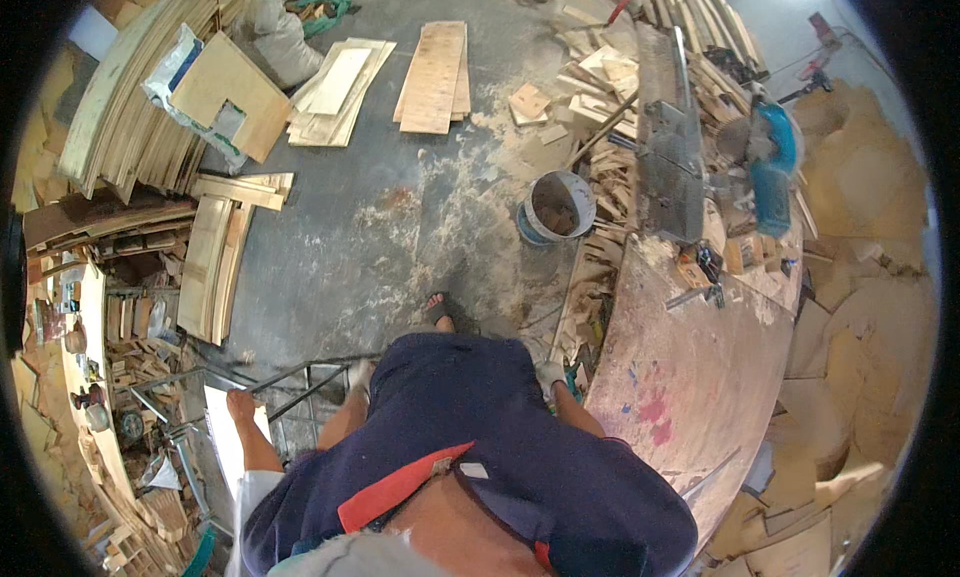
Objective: The person adjusts the fence on a table saw, then cuts several pieces of plywood into smaller sections. The person handles the wood by hand and uses the table saw to make straight cuts.
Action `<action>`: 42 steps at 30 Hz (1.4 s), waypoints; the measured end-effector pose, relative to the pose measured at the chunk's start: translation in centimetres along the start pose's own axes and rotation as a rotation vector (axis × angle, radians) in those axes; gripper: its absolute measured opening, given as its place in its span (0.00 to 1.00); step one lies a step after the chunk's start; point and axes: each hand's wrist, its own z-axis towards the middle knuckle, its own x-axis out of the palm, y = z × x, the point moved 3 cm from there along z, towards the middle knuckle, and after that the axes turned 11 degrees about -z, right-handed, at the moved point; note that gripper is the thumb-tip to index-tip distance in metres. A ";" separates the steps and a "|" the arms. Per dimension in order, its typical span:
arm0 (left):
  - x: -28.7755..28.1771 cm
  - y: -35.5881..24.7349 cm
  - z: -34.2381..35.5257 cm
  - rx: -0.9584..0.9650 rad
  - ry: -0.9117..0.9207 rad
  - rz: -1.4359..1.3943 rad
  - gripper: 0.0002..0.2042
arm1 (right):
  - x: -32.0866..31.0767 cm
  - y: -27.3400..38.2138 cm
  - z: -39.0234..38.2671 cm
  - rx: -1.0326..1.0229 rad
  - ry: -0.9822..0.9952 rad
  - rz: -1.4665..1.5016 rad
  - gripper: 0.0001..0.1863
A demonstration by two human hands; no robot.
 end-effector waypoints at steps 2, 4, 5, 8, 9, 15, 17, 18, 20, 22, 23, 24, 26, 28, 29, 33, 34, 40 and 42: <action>6.9 -6.5 2.9 0.065 0.095 0.058 0.16 | -2.4 1.9 2.9 0.024 0.016 0.004 0.24; 13.1 -14.8 6.4 0.076 0.287 0.007 0.15 | -5.5 4.6 6.3 0.043 0.033 0.021 0.23; 15.9 -19.2 8.2 0.063 0.266 0.009 0.15 | -7.3 6.3 8.5 0.049 0.037 0.033 0.23; 24.0 -29.9 10.7 0.238 0.322 0.095 0.15 | -14.0 12.3 16.4 0.053 0.025 0.063 0.22; 27.0 -32.9 11.3 0.236 0.355 0.067 0.15 | -16.1 14.5 19.2 0.042 0.017 0.072 0.22; 39.9 -42.6 12.9 0.099 0.402 0.031 0.17 | -29.8 27.4 35.8 -0.077 -0.037 0.062 0.20; 42.9 -43.1 12.8 0.058 0.327 0.137 0.20 | -35.2 32.5 41.5 -0.175 -0.090 0.025 0.19; 44.3 -42.7 12.4 0.030 0.255 0.266 0.22 | -38.0 35.2 44.5 -0.248 -0.136 -0.011 0.19; 47.3 -43.2 11.7 0.298 0.311 0.409 0.26 | -43.9 40.5 50.4 -0.294 -0.148 -0.031 0.19; 50.3 -42.6 10.3 0.163 0.341 0.299 0.30 | -49.4 45.7 57.0 -0.040 0.216 0.439 0.15; 52.2 -42.5 8.9 0.148 0.372 0.189 0.30 | -52.5 47.2 58.6 -0.095 0.193 0.580 0.17; 53.3 -42.2 6.9 0.083 0.367 0.077 0.30 | -55.1 49.4 61.0 -0.018 0.226 0.484 0.21; 56.8 -44.2 4.7 0.019 0.302 0.120 0.29 | -60.5 55.0 65.7 -0.170 0.299 0.431 0.20; 61.7 -48.1 3.4 -0.074 0.169 0.177 0.22 | -65.6 58.4 70.5 -0.114 0.294 0.403 0.23; 64.0 -50.4 3.3 -0.135 0.137 0.133 0.22 | -67.3 61.6 73.9 -0.168 0.352 0.323 0.24; 71.6 -62.5 7.3 -0.328 0.042 0.108 0.20 | -73.8 69.1 86.5 -0.078 0.436 0.170 0.25; 73.5 -66.1 8.8 -0.380 0.010 0.022 0.20 | -75.3 71.0 89.4 -0.055 0.468 0.132 0.24; 82.1 -91.8 19.0 -0.131 -0.095 -0.027 0.21 | -86.8 85.2 99.0 -0.122 0.527 -0.156 0.19; 84.6 -101.2 22.9 -0.080 -0.105 -0.071 0.23 | -90.9 90.9 99.8 -0.169 0.512 -0.193 0.19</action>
